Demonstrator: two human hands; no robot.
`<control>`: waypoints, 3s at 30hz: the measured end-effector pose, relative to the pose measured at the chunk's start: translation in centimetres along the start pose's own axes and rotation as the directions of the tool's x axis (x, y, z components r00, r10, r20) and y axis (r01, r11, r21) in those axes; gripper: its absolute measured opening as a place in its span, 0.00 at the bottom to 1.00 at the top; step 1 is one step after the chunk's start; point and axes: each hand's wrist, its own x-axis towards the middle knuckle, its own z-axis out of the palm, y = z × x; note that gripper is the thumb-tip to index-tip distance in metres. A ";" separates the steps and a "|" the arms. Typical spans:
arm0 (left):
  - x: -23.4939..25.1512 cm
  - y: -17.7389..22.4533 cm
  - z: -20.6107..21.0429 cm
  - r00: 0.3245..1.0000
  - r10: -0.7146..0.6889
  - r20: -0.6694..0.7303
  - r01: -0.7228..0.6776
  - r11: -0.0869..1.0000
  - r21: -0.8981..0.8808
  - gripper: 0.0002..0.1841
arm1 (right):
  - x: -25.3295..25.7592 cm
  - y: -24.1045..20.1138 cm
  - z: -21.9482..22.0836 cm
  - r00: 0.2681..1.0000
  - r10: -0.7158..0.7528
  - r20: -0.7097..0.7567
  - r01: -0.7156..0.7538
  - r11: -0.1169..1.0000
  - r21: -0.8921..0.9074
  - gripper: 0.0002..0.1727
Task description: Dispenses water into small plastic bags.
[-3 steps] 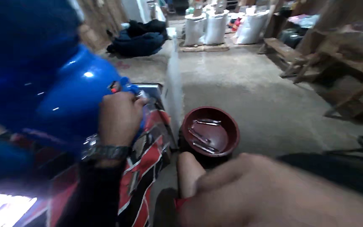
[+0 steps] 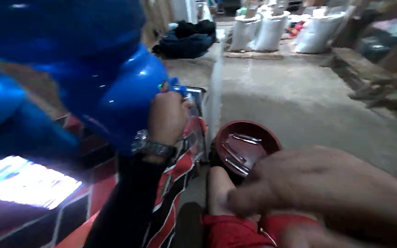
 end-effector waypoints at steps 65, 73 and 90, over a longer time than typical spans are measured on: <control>0.3 -0.4 0.0 0.994 0.105 -0.040 -0.104 0.994 0.030 0.21 | -27.4 35.6 29.3 0.032 0.919 0.392 -0.992 0.076 -0.096 0.26; 0.3 -0.2 0.3 0.996 0.092 -0.013 -0.091 0.994 0.054 0.23 | -29.7 37.6 31.1 0.064 0.933 0.354 -0.988 0.108 -0.106 0.27; 0.4 -0.8 0.5 0.994 0.106 -0.005 -0.106 0.994 0.029 0.23 | -29.0 37.3 30.7 0.025 0.928 0.372 -0.991 0.072 -0.114 0.26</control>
